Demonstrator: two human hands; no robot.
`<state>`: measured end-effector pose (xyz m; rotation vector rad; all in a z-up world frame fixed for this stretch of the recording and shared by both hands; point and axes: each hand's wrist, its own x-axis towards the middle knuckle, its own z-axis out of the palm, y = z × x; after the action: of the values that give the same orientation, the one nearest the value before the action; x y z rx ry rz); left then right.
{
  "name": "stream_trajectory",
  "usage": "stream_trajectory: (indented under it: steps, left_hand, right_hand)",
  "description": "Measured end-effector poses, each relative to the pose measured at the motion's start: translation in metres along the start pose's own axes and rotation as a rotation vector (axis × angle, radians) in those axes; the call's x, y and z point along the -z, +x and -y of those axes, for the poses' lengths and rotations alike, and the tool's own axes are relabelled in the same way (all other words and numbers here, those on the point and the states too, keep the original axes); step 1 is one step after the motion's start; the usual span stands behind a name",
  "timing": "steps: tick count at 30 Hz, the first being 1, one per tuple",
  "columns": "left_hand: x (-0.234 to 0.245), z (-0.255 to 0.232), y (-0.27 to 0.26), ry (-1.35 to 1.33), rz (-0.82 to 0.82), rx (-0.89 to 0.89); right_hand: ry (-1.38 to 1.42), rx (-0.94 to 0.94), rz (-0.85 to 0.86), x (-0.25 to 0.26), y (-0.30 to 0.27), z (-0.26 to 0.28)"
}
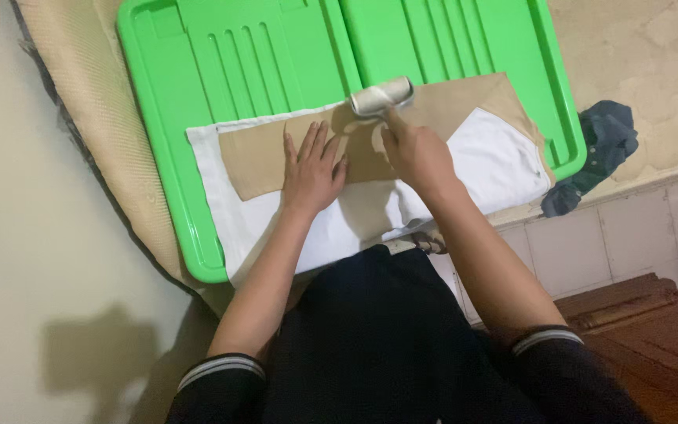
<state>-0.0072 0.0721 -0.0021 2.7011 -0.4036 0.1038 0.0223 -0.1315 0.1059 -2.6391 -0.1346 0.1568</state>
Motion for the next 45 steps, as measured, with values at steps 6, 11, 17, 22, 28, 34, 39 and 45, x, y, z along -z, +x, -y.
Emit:
stream_trajectory:
  steps: [6,11,17,22,28,34,39,45]
  left_hand:
    - [0.002,0.001,0.000,0.007,0.036,-0.004]
    - [0.002,-0.001,0.005,0.007,0.100,0.032]
    - [0.001,-0.001,0.003,0.010,0.080,0.025]
    - [0.000,-0.001,0.003,0.017,0.045,0.016]
    - [0.000,-0.002,0.007,0.040,0.032,0.022]
    - [-0.004,-0.002,0.001,0.018,-0.036,0.003]
    - [-0.001,-0.006,0.005,0.038,-0.007,0.013]
    - [0.001,-0.008,0.003,0.029,-0.010,0.020]
  right_hand:
    - [-0.125,-0.022,0.109,0.000,-0.002,-0.006]
    - [-0.093,0.046,0.054,-0.002,0.014,-0.004]
    - [-0.062,-0.007,0.085,0.000,0.001,0.001]
    - [-0.103,-0.027,0.156,0.012,-0.029,0.000]
    - [-0.048,-0.069,0.097,0.006,-0.039,0.010]
    - [-0.146,-0.065,0.222,0.014,-0.074,-0.002]
    - [-0.089,-0.026,0.135,0.007,-0.084,-0.007]
    - [-0.075,-0.016,0.172,0.000,-0.101,-0.021]
